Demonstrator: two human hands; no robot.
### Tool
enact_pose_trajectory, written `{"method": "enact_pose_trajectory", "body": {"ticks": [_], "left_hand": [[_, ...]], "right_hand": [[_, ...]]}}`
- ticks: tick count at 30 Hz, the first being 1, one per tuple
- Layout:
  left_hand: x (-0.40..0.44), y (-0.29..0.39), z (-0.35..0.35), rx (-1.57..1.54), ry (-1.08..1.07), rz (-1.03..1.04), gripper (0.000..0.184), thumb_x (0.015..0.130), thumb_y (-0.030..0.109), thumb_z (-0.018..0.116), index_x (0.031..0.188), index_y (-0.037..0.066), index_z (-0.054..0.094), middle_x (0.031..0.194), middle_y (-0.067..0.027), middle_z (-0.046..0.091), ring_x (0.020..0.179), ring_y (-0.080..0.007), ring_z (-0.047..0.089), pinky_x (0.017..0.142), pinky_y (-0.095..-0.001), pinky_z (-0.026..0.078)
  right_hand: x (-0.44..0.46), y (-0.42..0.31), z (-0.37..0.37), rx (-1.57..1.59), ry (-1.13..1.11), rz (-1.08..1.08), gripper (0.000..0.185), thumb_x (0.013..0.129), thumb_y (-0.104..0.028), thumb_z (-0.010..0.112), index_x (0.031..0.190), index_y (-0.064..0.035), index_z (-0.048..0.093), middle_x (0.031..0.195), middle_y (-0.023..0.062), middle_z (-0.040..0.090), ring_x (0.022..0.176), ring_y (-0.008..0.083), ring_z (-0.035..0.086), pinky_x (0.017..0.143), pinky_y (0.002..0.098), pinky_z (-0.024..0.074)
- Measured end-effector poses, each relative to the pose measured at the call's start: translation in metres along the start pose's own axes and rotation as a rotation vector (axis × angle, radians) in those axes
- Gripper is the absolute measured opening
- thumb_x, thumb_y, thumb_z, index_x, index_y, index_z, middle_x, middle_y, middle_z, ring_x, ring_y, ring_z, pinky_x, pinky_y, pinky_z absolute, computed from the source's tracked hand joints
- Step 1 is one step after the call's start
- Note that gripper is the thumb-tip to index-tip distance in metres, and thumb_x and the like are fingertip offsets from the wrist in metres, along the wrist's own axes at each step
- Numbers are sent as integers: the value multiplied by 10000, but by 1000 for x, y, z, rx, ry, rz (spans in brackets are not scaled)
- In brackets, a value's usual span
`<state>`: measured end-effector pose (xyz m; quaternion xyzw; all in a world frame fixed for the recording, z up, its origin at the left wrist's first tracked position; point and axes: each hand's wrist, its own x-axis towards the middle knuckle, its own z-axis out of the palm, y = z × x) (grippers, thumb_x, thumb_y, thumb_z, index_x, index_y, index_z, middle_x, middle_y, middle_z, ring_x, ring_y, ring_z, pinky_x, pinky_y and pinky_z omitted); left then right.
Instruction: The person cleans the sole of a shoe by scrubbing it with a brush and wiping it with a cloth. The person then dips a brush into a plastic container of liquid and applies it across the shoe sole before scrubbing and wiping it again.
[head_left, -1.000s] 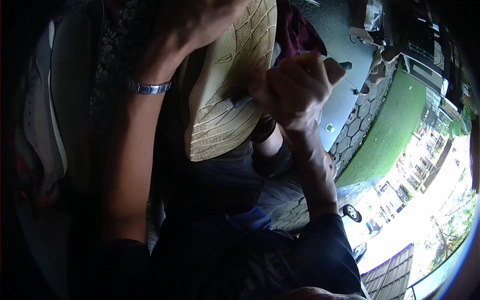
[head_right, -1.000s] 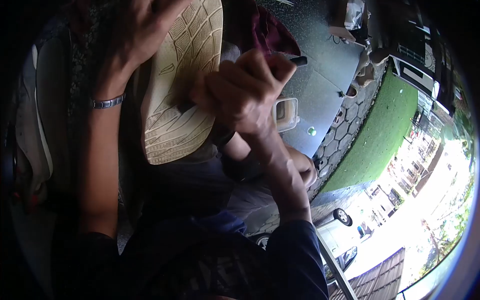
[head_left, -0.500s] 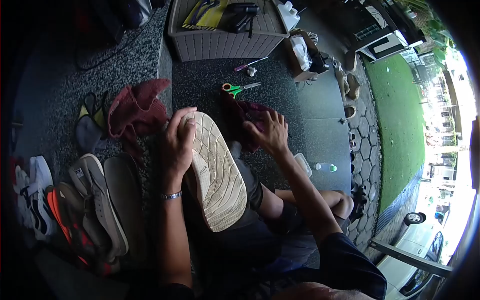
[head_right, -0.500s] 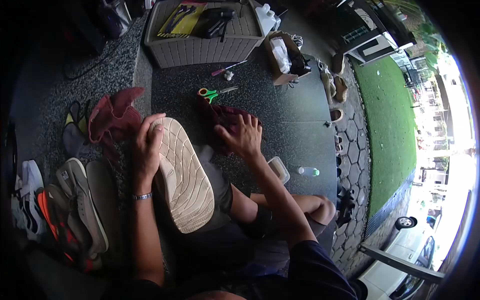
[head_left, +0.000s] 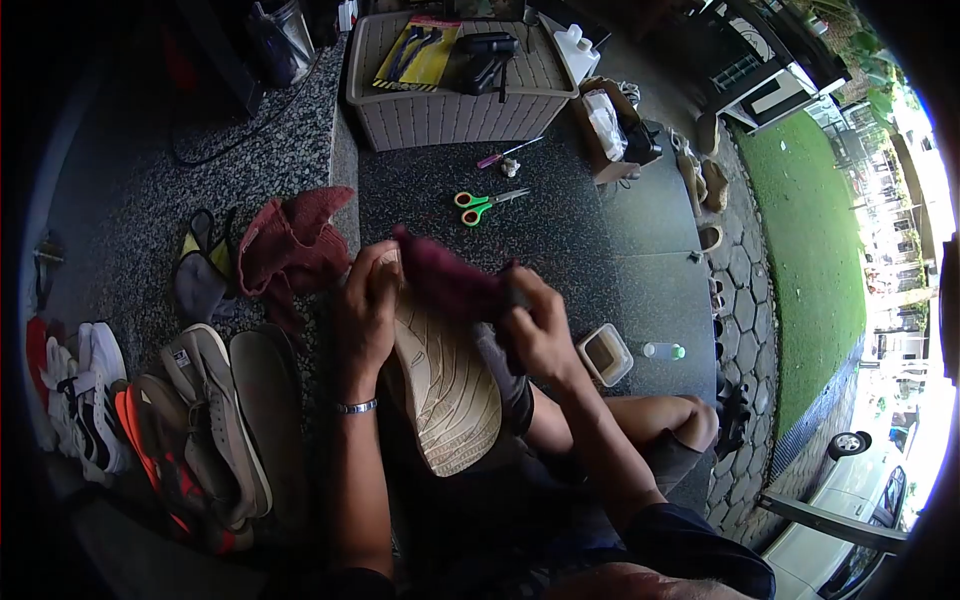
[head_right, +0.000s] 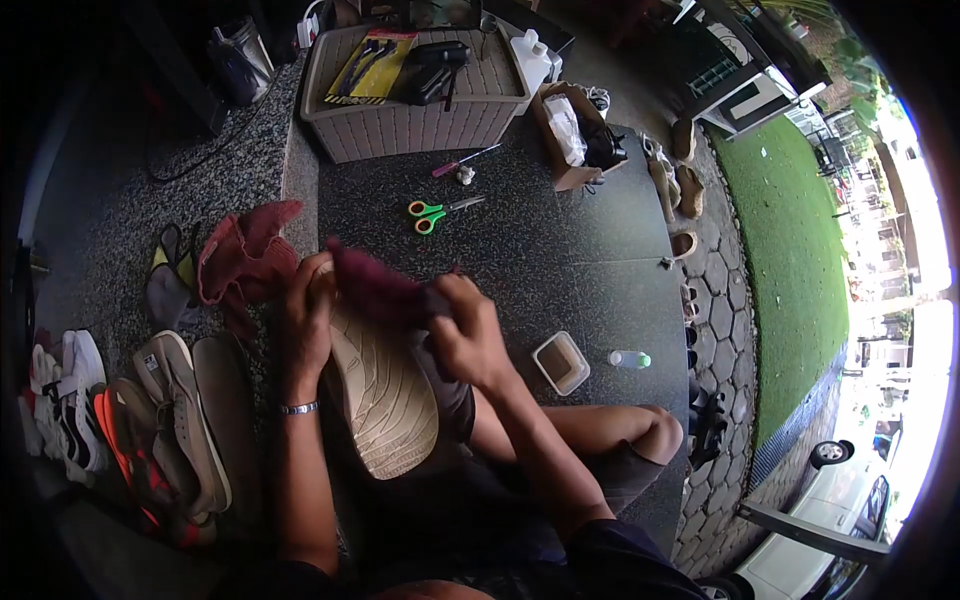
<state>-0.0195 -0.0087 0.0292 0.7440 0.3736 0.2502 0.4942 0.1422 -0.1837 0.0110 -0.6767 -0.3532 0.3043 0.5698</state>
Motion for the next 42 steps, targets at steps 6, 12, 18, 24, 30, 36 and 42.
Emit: {"method": "enact_pose_trajectory", "body": {"ticks": [6,12,18,24,30,36,42], "left_hand": [[3,-10,2,-56,35,169,337,1045,264,535,1247,17,644,1122,-168,713,1061,-248,689,945,-380,521],[11,-32,8,-72,62,231,321,1038,273,545,1253,64,660,1084,-195,731,1025,-319,719,890,-405,546],[2,-9,6,39,-6,145,311,1032,233,542,1270,71,659,1174,-186,724,1092,-339,710,914,-401,543],[0,-8,8,79,-10,190,315,1045,268,542,1258,68,662,1166,-188,726,1090,-359,709,911,-406,546],[-2,-22,16,27,11,219,281,1024,280,581,1206,98,694,1126,-134,738,1014,-269,732,874,-358,552],[-5,-11,19,-3,-24,165,280,1025,196,582,1197,13,705,1070,-77,725,960,-134,639,908,-283,487],[-4,-8,14,22,-2,211,307,1061,251,533,1174,-9,654,948,-72,649,867,-132,600,814,-290,494]], "right_hand": [[-8,-50,65,-687,-64,-318,530,813,-349,729,1276,-140,578,1173,117,573,1075,330,528,908,453,436],[-6,-53,77,-754,-180,-512,503,862,-188,659,1357,-205,573,1141,53,603,1038,272,585,872,423,502],[-30,-41,73,-793,-216,-397,170,889,-142,611,989,-37,522,854,94,594,738,249,667,590,353,559],[-56,-35,77,-850,-214,-252,202,925,-201,615,960,-28,517,760,98,585,659,247,665,484,379,535],[-77,-41,83,-1006,-122,-157,322,949,-351,636,846,-65,529,660,54,594,535,229,677,425,360,527],[-84,-49,72,-963,-274,22,286,931,-279,639,793,-49,538,603,99,640,498,263,681,434,391,532],[-99,-54,52,-826,-378,131,252,909,-215,628,775,-8,574,604,169,648,521,336,673,478,454,534]]}}
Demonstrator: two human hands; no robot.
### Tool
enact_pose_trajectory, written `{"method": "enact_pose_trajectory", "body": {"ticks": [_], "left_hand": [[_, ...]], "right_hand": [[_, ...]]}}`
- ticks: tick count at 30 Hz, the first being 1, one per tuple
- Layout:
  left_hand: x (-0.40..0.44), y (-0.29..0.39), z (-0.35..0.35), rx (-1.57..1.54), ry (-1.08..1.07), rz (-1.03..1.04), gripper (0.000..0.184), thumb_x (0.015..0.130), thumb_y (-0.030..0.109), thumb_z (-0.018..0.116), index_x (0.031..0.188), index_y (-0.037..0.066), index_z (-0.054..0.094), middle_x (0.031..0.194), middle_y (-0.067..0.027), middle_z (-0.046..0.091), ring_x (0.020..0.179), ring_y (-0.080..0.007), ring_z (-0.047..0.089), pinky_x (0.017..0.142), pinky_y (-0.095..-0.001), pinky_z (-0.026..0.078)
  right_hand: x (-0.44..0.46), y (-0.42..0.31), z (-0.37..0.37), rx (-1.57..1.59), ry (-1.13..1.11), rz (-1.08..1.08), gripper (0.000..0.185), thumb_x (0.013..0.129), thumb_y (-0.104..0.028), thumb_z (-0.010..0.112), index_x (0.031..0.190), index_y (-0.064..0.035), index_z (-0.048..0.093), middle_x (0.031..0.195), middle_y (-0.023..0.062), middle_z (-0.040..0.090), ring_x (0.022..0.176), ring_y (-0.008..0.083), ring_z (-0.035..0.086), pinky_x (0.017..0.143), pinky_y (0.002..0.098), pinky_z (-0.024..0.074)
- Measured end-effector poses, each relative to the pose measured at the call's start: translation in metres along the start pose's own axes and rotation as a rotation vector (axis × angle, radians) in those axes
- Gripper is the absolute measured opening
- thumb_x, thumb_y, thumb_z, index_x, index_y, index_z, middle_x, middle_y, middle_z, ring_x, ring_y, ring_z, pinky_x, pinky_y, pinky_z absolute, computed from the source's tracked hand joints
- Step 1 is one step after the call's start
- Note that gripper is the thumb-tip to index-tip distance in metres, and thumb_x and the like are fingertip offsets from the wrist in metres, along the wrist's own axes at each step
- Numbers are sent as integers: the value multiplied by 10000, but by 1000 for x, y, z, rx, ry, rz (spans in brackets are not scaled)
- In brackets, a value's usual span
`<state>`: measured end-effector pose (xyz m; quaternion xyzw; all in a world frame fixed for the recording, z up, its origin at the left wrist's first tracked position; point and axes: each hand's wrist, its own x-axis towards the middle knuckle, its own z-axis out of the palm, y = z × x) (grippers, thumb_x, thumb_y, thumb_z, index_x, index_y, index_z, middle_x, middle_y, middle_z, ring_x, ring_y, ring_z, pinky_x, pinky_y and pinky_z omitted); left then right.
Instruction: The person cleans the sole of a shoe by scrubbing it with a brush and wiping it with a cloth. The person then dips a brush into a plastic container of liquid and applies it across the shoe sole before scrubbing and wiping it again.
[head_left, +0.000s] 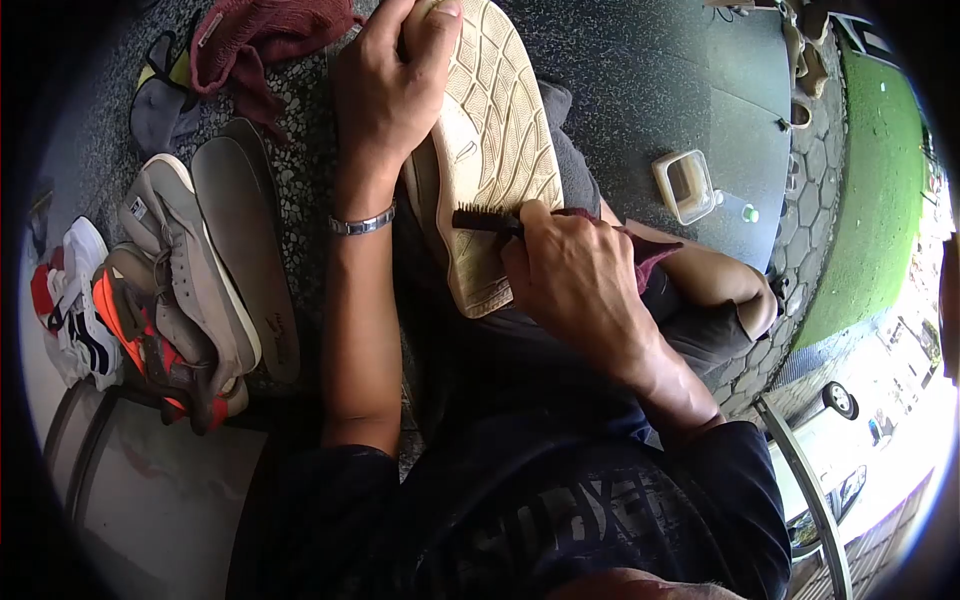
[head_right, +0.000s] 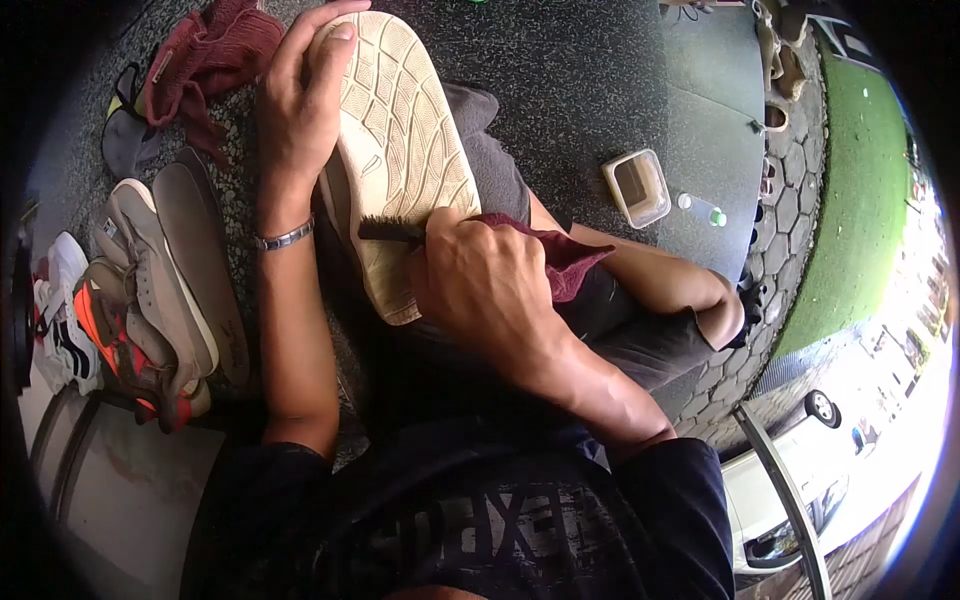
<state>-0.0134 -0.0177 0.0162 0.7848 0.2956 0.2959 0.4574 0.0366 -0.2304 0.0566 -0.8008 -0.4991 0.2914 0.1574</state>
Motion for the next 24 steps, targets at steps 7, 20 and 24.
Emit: {"method": "enact_pose_trajectory", "body": {"ticks": [7,20,24], "left_hand": [[3,-24,0,-125,103,41,260,1057,172,511,1162,-21,650,1060,-88,665,1030,-158,607,943,-298,468],[6,-28,0,-150,42,65,282,1034,185,509,1149,-27,656,1028,-70,674,969,-141,610,888,-273,469],[3,-18,-2,-178,45,-7,299,1040,204,501,1153,-20,663,1028,-70,671,966,-143,612,886,-274,472]], "right_hand": [[24,20,-53,1106,212,313,330,1069,-205,545,1124,90,682,917,151,756,758,211,727,679,338,595],[10,-10,28,-126,252,-146,153,891,-154,719,892,-95,577,763,37,554,669,215,619,606,368,504],[-5,-22,18,73,136,-182,119,875,-106,711,894,-80,597,755,52,589,699,237,658,618,383,525]]}}
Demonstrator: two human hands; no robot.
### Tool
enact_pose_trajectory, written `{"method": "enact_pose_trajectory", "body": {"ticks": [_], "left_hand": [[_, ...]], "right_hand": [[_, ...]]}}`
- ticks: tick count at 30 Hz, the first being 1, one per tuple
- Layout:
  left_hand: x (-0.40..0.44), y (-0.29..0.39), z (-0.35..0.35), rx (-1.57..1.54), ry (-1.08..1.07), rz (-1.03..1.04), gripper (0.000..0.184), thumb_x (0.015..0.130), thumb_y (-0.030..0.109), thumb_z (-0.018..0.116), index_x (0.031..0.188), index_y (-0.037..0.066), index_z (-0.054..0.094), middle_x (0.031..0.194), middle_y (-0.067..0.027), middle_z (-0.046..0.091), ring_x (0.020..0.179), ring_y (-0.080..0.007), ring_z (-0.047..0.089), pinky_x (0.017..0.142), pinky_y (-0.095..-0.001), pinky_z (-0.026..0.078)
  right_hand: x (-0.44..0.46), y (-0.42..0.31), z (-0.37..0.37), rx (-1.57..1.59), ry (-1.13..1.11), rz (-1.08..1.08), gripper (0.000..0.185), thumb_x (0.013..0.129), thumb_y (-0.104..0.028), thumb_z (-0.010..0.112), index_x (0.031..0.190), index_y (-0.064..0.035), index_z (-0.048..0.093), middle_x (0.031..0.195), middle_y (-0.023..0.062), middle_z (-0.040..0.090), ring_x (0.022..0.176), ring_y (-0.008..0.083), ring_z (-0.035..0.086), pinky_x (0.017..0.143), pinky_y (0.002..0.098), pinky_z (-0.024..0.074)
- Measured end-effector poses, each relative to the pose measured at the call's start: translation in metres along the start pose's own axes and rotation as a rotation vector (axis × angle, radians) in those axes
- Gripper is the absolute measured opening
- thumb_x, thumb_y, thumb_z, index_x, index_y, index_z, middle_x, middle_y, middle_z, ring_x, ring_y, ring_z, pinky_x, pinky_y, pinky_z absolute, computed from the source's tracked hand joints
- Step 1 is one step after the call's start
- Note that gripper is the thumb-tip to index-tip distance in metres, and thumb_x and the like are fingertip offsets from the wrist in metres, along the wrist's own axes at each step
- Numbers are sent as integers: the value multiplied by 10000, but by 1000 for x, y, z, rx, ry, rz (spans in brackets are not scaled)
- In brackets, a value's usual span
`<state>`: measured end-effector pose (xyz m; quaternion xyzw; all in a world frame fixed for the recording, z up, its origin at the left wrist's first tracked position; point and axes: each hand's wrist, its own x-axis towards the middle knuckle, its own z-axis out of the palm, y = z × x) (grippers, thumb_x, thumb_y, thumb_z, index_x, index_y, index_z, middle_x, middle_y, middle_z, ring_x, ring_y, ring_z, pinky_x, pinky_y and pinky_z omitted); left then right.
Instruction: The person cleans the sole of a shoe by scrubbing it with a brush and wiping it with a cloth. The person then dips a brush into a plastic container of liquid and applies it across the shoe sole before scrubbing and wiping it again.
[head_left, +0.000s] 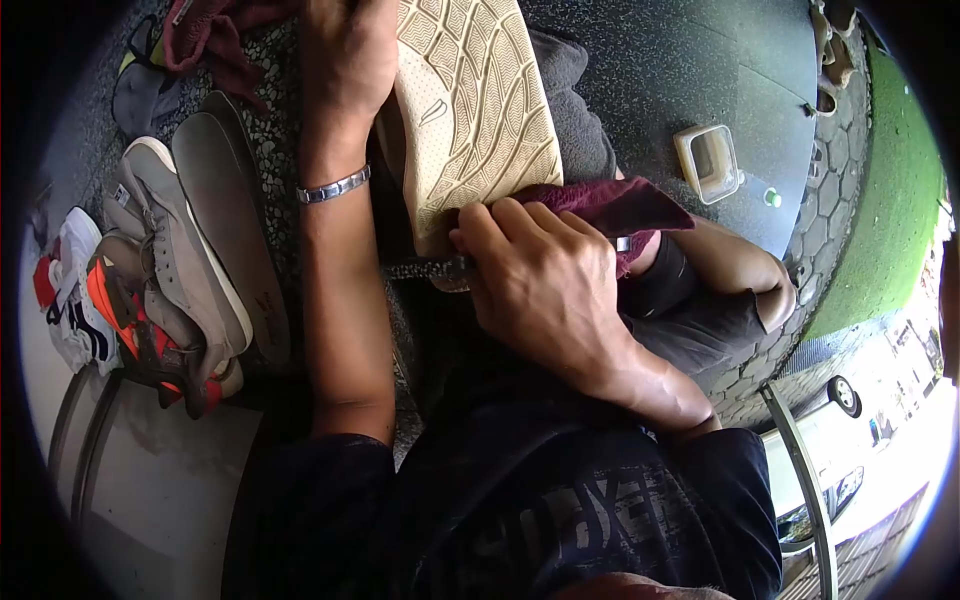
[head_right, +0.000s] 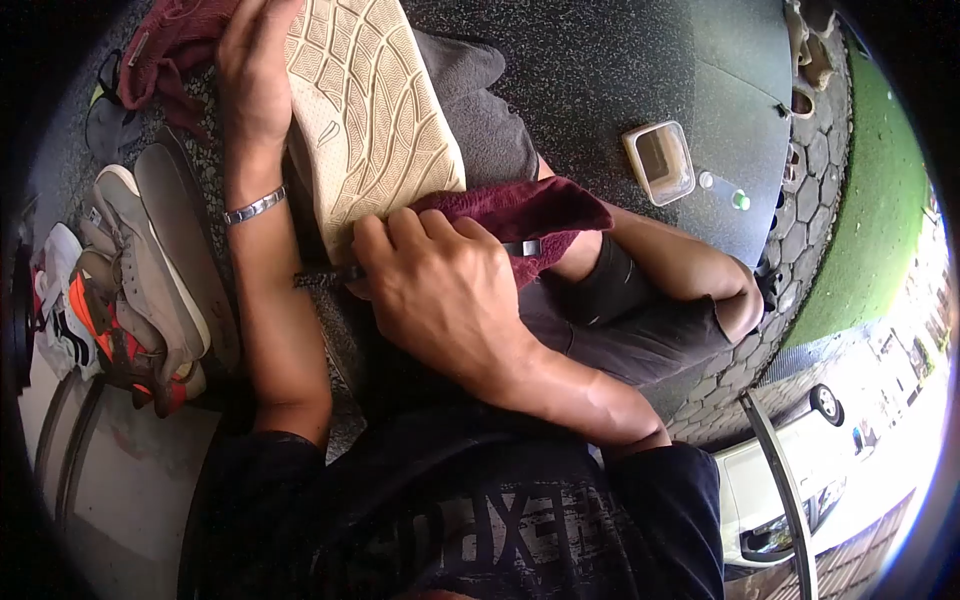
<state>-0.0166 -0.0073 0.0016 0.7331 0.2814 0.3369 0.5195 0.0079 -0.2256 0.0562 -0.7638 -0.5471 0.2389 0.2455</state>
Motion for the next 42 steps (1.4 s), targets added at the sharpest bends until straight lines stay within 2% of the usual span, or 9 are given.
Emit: {"method": "enact_pose_trajectory", "body": {"ticks": [3,9,13,18,22,28,33,36,42], "left_hand": [[1,-5,-1,2,27,-5,304,1045,206,494,1160,-19,664,1029,-67,669,966,-141,610,886,-275,472],[2,-1,-1,8,20,-4,299,1044,191,485,1163,-15,667,1042,-64,667,978,-135,609,896,-276,469],[-3,5,1,-47,8,-7,307,1044,190,474,1165,-18,664,1058,-71,675,996,-144,624,905,-279,477],[3,-6,-9,-31,-57,23,337,1057,217,454,1184,-22,655,1080,-81,684,1014,-154,647,923,-277,492],[2,-1,-4,-174,-63,-35,339,1069,228,452,1202,-14,649,1066,-72,687,981,-143,656,904,-273,503],[6,-12,-11,-134,-75,-29,321,1067,218,473,1188,-6,669,1058,-55,686,961,-124,650,891,-260,496],[2,-4,-8,-144,-45,-35,317,1068,226,486,1181,-6,670,1043,-51,683,977,-121,644,889,-258,492],[5,-10,-10,-204,-89,-88,321,1073,236,483,1177,-4,670,1025,-53,683,959,-123,646,879,-257,494],[3,-5,-11,-217,-98,-64,326,1074,250,480,1173,-5,656,964,-44,681,903,-115,646,833,-256,496]], "right_hand": [[-4,13,-23,248,68,-3,72,872,6,647,917,-46,625,788,97,661,699,286,676,631,395,532],[37,47,-36,137,420,88,80,909,-111,651,934,-39,628,708,156,652,656,344,688,584,445,520],[56,32,1,-186,407,85,237,887,-219,665,777,-39,559,710,165,660,661,337,681,609,449,547],[22,-12,23,-167,242,-3,173,844,-198,713,832,-100,571,734,46,586,684,226,621,615,370,498],[-5,-23,17,-49,56,-45,209,800,-188,752,818,-92,568,729,50,576,705,223,606,636,374,492],[-7,21,-56,325,187,163,181,857,-43,654,1035,-13,662,918,174,689,806,324,681,750,420,544],[12,63,-126,-214,591,194,390,1018,-41,500,1385,29,611,1303,206,685,1188,321,675,1022,398,533],[34,57,-138,-394,600,-101,448,1021,-369,550,1197,23,676,1148,258,696,1113,361,696,956,455,552],[28,101,-120,-16,662,-74,335,1078,-272,505,1161,-46,739,1103,119,770,968,214,732,884,362,529]]}}
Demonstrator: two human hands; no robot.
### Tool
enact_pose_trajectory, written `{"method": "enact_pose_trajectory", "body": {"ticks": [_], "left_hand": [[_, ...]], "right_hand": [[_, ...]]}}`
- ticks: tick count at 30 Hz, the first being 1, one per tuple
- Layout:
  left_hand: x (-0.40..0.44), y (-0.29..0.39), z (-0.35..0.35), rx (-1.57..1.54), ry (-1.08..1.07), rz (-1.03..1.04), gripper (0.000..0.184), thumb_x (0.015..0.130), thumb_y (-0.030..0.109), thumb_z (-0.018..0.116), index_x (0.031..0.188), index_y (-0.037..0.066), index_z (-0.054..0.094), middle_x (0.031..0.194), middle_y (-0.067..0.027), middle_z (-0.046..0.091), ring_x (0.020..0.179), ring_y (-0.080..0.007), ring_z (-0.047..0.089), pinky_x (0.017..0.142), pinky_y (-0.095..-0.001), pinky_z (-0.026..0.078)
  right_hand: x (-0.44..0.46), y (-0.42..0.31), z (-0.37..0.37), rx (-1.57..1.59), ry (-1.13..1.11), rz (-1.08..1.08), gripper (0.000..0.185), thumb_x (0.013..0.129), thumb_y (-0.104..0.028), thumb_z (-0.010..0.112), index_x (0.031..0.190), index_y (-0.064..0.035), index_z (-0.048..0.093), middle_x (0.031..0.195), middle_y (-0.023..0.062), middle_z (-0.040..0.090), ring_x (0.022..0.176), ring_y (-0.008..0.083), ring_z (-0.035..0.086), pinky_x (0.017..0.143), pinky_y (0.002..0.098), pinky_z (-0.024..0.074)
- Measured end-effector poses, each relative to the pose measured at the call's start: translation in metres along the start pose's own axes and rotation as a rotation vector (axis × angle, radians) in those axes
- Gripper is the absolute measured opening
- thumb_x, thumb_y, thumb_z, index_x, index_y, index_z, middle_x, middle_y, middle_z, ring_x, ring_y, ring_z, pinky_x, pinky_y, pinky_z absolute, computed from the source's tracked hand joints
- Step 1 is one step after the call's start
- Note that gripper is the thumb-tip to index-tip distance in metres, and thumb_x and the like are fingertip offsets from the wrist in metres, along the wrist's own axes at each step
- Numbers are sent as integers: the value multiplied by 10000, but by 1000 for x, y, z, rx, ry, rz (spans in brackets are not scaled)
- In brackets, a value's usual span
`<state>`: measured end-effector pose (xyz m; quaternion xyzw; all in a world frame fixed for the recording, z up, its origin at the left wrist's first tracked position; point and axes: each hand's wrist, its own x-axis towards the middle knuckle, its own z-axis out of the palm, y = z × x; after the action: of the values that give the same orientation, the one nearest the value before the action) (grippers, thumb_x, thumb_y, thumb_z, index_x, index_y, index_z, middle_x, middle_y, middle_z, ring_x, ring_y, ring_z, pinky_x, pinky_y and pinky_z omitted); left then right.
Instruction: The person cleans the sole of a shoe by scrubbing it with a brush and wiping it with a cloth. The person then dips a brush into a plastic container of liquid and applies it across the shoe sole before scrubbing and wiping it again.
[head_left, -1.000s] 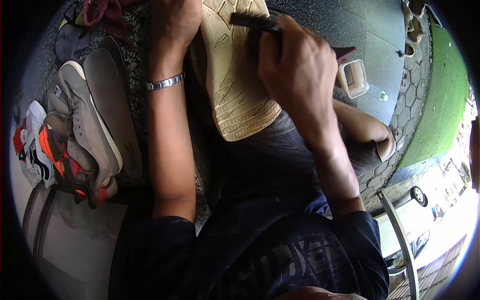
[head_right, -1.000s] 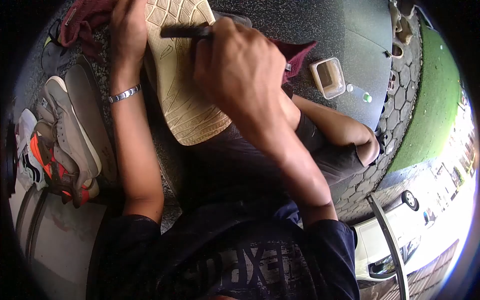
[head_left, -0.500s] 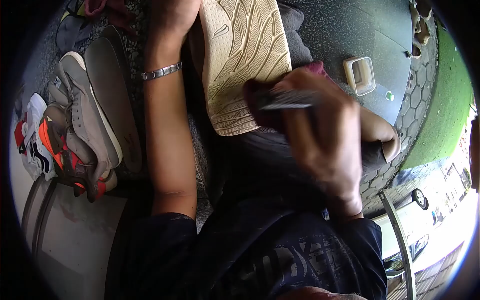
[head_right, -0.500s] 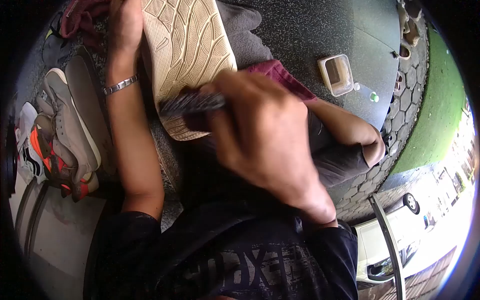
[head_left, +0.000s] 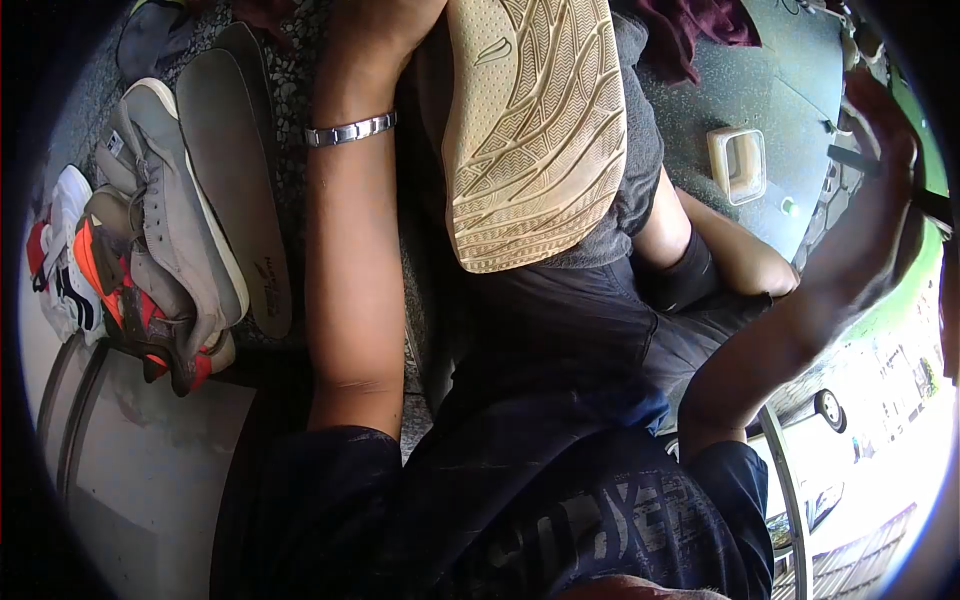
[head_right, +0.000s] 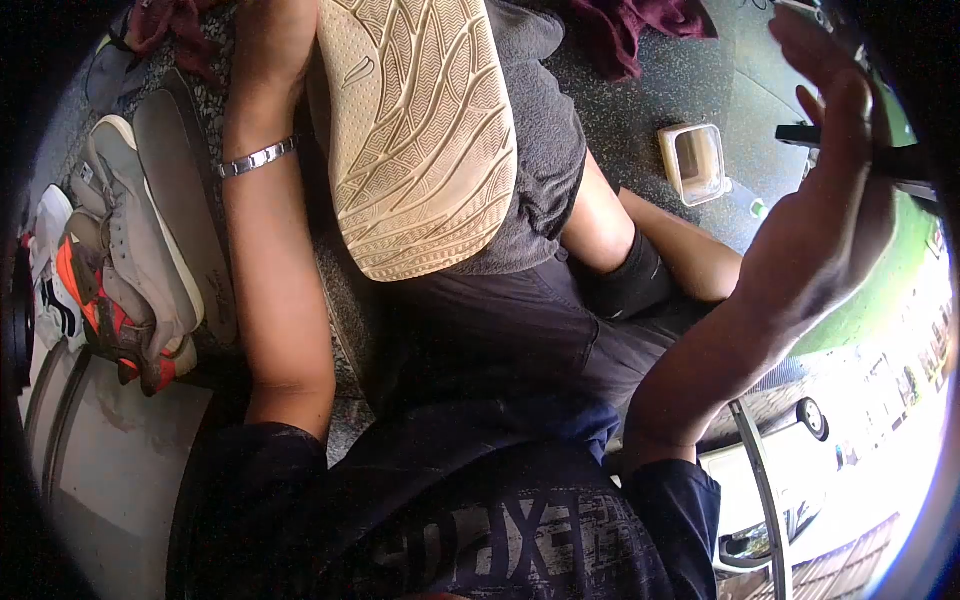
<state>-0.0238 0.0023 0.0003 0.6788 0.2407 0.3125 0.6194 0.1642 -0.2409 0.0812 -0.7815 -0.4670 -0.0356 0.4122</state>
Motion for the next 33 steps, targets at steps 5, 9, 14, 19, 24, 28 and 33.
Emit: {"method": "enact_pose_trajectory", "body": {"ticks": [5,9,14,19,24,28,33], "left_hand": [[-2,2,3,67,31,19,318,1048,240,506,1177,-6,660,974,-50,682,915,-118,637,834,-259,491],[4,7,8,198,68,119,335,996,200,545,1204,-33,665,1061,-76,684,999,-138,621,912,-259,472],[8,-22,-1,166,275,63,338,1008,162,579,1237,-61,687,1201,-112,716,1134,-181,636,1054,-294,437],[7,-22,-5,178,210,27,346,1020,202,561,1251,-27,677,1228,-131,707,1143,-198,641,1047,-313,453],[4,-9,5,101,196,-55,361,1034,198,536,1275,-40,662,1218,-134,699,1147,-194,638,1047,-314,456],[4,-8,2,162,163,-76,367,1049,211,506,1294,-15,662,1243,-138,684,1153,-201,634,1051,-316,451],[4,-6,4,146,163,-86,379,1058,229,494,1312,-7,648,1242,-138,681,1156,-202,629,1048,-323,453]], "right_hand": [[-41,3,-6,-109,-279,473,430,1088,-379,472,1096,-30,723,904,86,704,818,136,618,743,316,468],[-63,8,-10,-214,-494,642,289,1047,-288,552,1122,-36,672,844,76,632,647,127,531,603,317,441],[-90,40,-33,-202,-578,752,281,1017,-111,552,1270,-86,673,1050,224,723,861,352,718,767,442,531],[-131,101,-58,-494,-495,580,307,998,-101,567,1249,-191,719,1085,157,702,903,347,696,797,447,540],[-148,117,-54,-527,-516,570,251,967,-61,620,1172,-152,732,1106,144,700,1006,354,695,866,435,544],[-153,123,-52,-490,-422,569,185,968,-96,639,1132,-126,719,1098,134,691,994,354,696,843,444,546],[-157,115,-65,-565,-426,591,170,979,-97,636,1128,-108,716,1110,126,705,987,352,709,840,424,557]]}}
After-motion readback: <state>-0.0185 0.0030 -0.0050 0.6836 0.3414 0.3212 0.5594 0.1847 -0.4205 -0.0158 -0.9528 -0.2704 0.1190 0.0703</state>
